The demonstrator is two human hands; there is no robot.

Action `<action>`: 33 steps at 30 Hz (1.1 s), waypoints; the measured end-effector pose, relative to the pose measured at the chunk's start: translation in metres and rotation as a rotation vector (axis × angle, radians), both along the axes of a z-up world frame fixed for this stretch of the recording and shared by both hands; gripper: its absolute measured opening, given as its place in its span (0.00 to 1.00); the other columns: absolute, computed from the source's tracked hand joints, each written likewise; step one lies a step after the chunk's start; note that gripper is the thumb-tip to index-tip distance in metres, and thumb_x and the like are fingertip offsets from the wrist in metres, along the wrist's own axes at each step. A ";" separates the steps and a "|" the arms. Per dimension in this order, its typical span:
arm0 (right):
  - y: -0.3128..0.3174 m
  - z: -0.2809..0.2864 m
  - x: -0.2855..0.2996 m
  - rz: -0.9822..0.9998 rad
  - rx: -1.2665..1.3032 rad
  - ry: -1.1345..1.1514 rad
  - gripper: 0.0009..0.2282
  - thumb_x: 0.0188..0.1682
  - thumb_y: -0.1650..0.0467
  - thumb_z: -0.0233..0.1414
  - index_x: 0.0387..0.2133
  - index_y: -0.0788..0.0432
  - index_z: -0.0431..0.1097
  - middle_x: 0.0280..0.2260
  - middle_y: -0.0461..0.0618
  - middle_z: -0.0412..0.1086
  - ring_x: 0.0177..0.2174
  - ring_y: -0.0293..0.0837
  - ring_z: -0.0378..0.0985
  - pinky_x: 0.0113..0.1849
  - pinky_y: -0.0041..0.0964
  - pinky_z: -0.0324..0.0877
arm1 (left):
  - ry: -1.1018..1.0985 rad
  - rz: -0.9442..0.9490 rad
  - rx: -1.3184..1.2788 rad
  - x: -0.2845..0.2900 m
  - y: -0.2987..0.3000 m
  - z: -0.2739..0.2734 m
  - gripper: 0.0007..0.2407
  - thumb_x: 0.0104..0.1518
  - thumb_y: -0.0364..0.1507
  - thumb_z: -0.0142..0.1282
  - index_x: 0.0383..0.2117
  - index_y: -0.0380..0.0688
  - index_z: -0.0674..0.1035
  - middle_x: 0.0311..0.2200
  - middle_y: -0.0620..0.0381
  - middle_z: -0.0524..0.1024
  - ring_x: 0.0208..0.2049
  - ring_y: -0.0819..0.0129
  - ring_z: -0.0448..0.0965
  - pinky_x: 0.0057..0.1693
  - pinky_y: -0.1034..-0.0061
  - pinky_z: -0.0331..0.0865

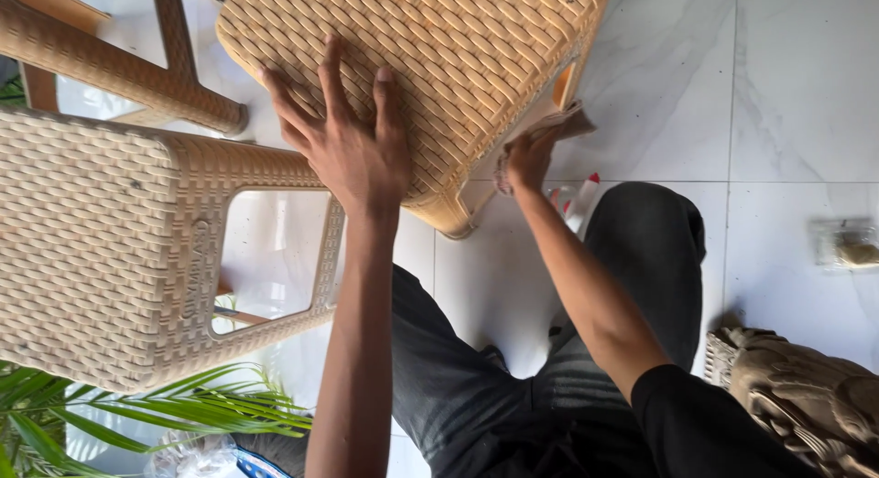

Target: Cleaning plastic woven-pattern stools using a cleaning spray and a cloth.

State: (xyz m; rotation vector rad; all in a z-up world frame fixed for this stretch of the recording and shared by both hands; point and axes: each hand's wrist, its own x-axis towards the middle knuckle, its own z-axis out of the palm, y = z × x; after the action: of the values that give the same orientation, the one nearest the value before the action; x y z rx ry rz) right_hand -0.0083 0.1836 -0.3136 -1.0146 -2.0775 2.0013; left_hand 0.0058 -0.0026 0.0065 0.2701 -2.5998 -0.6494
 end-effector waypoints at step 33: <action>-0.065 0.209 0.152 -0.017 -0.874 0.349 0.19 0.59 0.60 0.36 0.56 0.56 0.65 0.54 0.41 0.70 0.53 0.33 0.70 0.55 0.33 0.61 | -0.044 0.077 0.115 0.008 0.012 0.015 0.22 0.61 0.52 0.56 0.61 0.73 0.72 0.73 0.44 0.40 0.71 0.36 0.47 0.59 0.36 0.66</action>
State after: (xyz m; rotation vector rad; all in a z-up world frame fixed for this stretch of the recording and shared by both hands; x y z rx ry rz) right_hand 0.1441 0.1182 -0.1042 -0.6483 -0.9939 2.8721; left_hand 0.0139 0.0091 0.0219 0.4234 -2.5832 -0.7752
